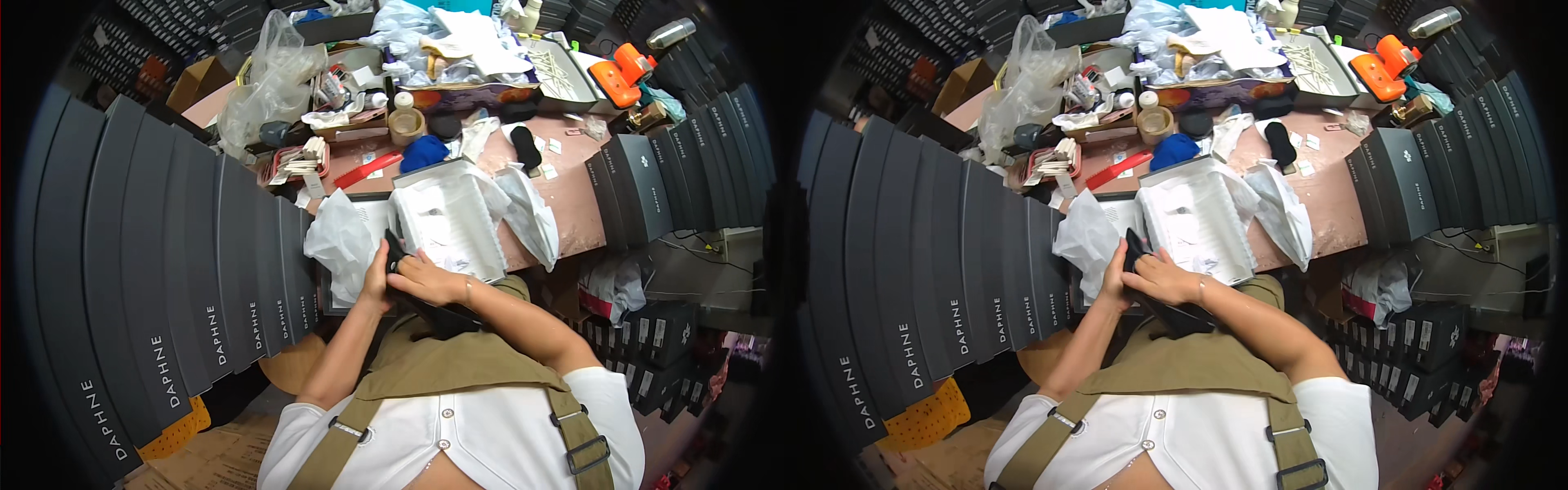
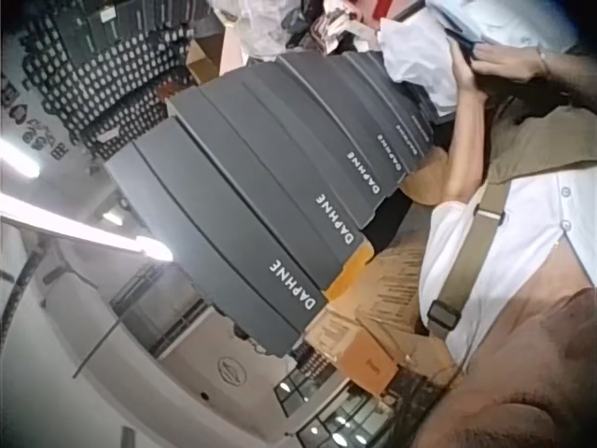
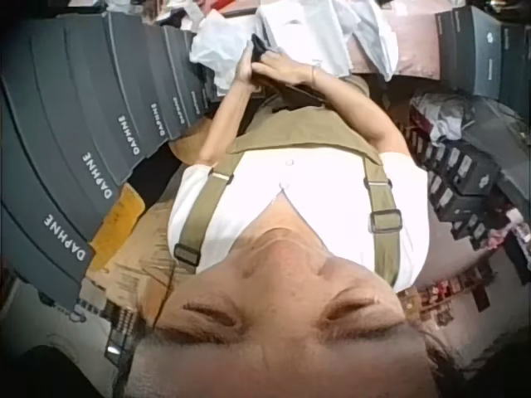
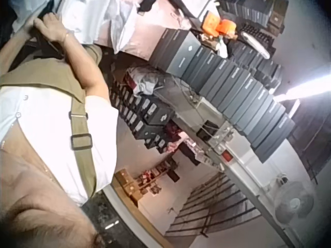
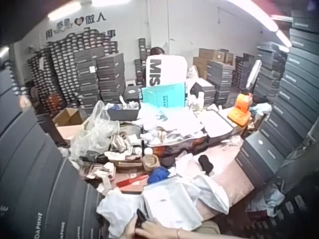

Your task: Inspecting, cleaning, and packing black high-heeled shoes into boxes with protective wrapping.

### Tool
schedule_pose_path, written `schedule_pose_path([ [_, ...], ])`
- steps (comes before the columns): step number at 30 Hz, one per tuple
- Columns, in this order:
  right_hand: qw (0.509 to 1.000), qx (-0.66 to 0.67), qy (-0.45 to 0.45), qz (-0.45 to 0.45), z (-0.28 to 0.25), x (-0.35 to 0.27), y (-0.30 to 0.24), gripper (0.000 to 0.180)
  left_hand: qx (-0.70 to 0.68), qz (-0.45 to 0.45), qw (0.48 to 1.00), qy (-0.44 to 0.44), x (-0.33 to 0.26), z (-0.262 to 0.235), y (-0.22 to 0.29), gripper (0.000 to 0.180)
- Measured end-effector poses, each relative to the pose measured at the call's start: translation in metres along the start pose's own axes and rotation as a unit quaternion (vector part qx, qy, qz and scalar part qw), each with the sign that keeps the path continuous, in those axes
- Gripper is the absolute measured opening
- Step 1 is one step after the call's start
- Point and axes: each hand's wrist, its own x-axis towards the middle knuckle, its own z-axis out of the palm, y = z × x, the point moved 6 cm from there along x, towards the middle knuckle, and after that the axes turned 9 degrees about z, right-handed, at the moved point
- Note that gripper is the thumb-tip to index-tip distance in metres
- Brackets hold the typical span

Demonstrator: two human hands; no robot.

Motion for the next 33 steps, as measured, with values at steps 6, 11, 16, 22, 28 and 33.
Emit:
schedule_pose_path([
  [6,0.994,0.078,0.048,0.061,0.025,0.031,0.004,0.048,0.010,0.003,1.000,0.023,-0.010,-0.016,0.022,0.045],
  [11,0.973,0.217,-0.051,0.065,-0.005,-0.016,-0.016,0.050,-0.005,0.037,0.999,-0.016,-0.014,-0.025,0.003,0.045],
  [16,0.791,0.576,0.044,0.202,-0.027,-0.046,0.041,0.040,-0.060,0.081,0.993,-0.063,-0.011,0.004,0.021,0.052],
  [22,0.929,-0.155,0.190,0.276,0.000,-0.007,0.164,0.029,-0.181,0.037,0.982,-0.049,-0.023,0.033,-0.005,0.086],
  [28,0.903,-0.026,0.364,0.228,-0.048,-0.031,0.117,0.005,-0.163,0.031,0.986,0.008,-0.031,0.021,-0.026,0.083],
  [33,0.978,0.013,0.183,0.097,-0.079,-0.060,-0.002,0.011,-0.083,-0.003,0.996,0.016,-0.018,0.016,-0.009,0.077],
])
